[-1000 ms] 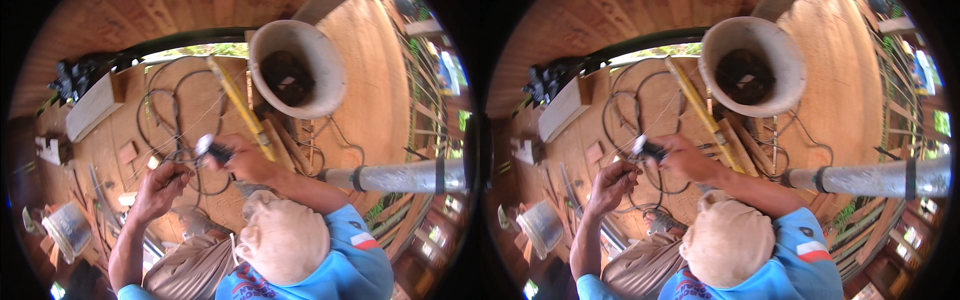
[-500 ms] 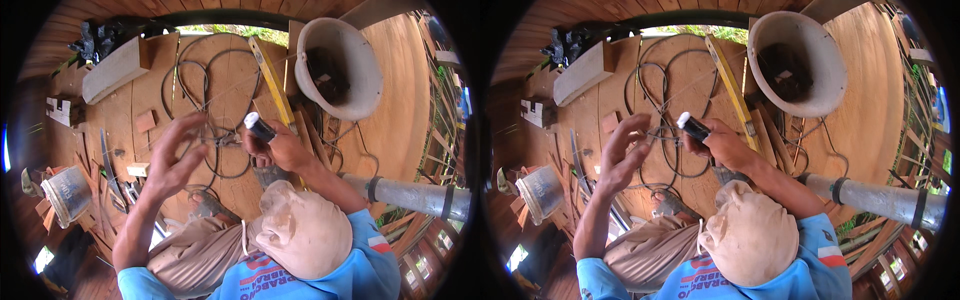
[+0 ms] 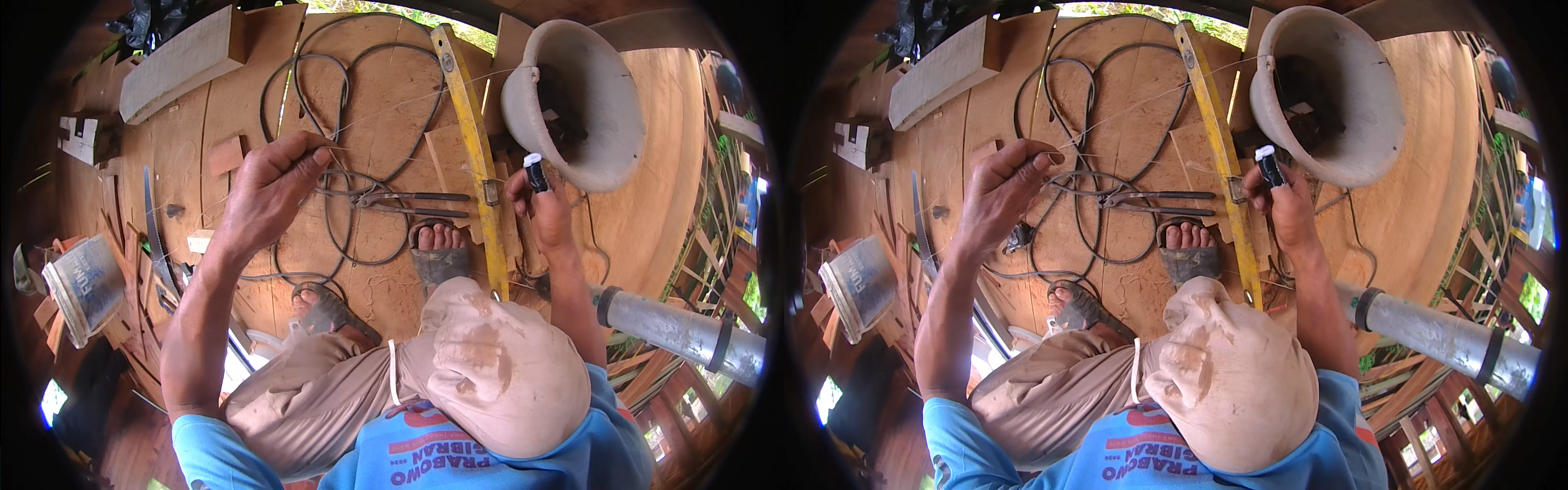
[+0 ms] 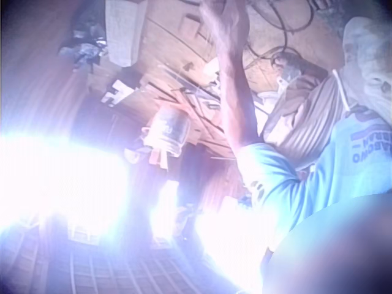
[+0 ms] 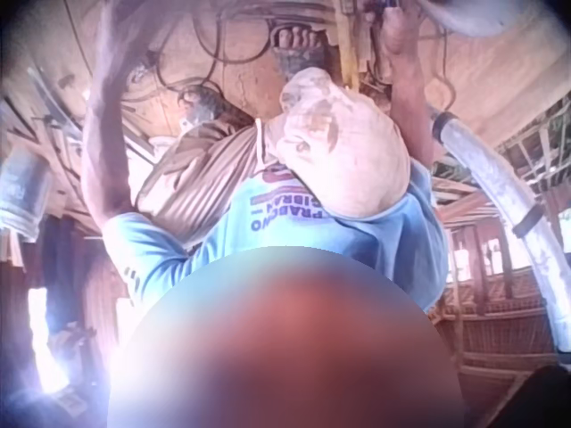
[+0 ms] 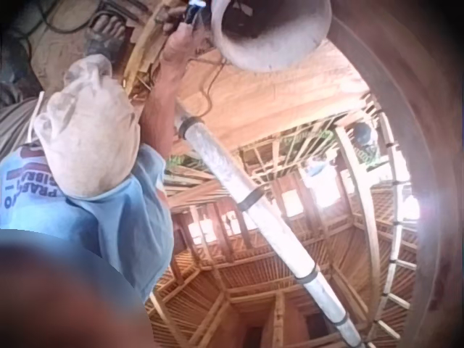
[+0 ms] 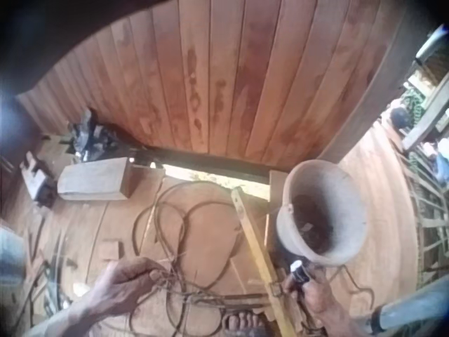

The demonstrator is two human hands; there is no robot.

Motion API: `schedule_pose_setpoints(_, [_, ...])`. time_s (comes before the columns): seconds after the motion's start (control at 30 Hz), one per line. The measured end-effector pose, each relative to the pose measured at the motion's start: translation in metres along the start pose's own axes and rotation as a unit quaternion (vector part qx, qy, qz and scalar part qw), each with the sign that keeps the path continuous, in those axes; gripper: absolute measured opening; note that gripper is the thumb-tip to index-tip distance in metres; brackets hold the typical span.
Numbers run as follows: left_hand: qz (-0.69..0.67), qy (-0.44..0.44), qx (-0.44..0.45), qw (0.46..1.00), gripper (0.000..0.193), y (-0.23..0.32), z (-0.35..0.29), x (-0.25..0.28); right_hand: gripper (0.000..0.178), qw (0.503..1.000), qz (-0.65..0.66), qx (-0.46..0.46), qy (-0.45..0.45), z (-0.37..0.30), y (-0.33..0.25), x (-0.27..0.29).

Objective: The person strips insulation from a wire, twists the exposed strands, and wraps the connection with electrical tape. The person uses pliers to strip the wire and then applies tape by hand.

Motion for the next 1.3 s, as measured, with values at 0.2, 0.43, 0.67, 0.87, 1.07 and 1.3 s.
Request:
schedule_pose_setpoints(0.2, [0.086,0.049,-0.085,0.991,0.03,-0.006,-0.001,0.029,0.023,0.974,-0.208,0.06,0.064,0.01,0.052,0.032])
schedule_pose_setpoints(0.43, [0.134,0.157,-0.099,0.973,0.028,-0.022,0.001,0.085,0.024,0.928,-0.324,0.088,0.161,0.012,0.087,0.078])
schedule_pose_setpoints(0.67, [0.012,0.198,-0.084,0.976,0.027,-0.023,0.007,0.115,0.043,0.91,-0.399,0.105,0.043,0.005,0.089,0.07])
schedule_pose_setpoints(0.87, [-0.004,0.241,-0.087,0.967,0.022,-0.009,0.007,0.112,0.05,0.954,-0.295,-0.006,0.053,0.007,0.099,0.082])
schedule_pose_setpoints(1.07, [-0.064,0.235,-0.102,0.964,0.022,-0.01,0.015,0.112,0.046,0.958,-0.272,-0.084,0.014,0.028,0.107,0.084])
schedule_pose_setpoints(1.3, [-0.142,0.18,0.007,0.973,0.023,-0.018,0.0,0.1,0.026,0.909,-0.411,-0.021,0.059,0.019,0.069,0.065])
Point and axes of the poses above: each hand's wrist, its own z-axis towards the middle knuckle, its own x-axis out of the back of the hand, y = z × x, the point moved 5 cm from there along z, towards the middle knuckle, and after that the axes turned 9 degrees about y, right-handed, at the moved point
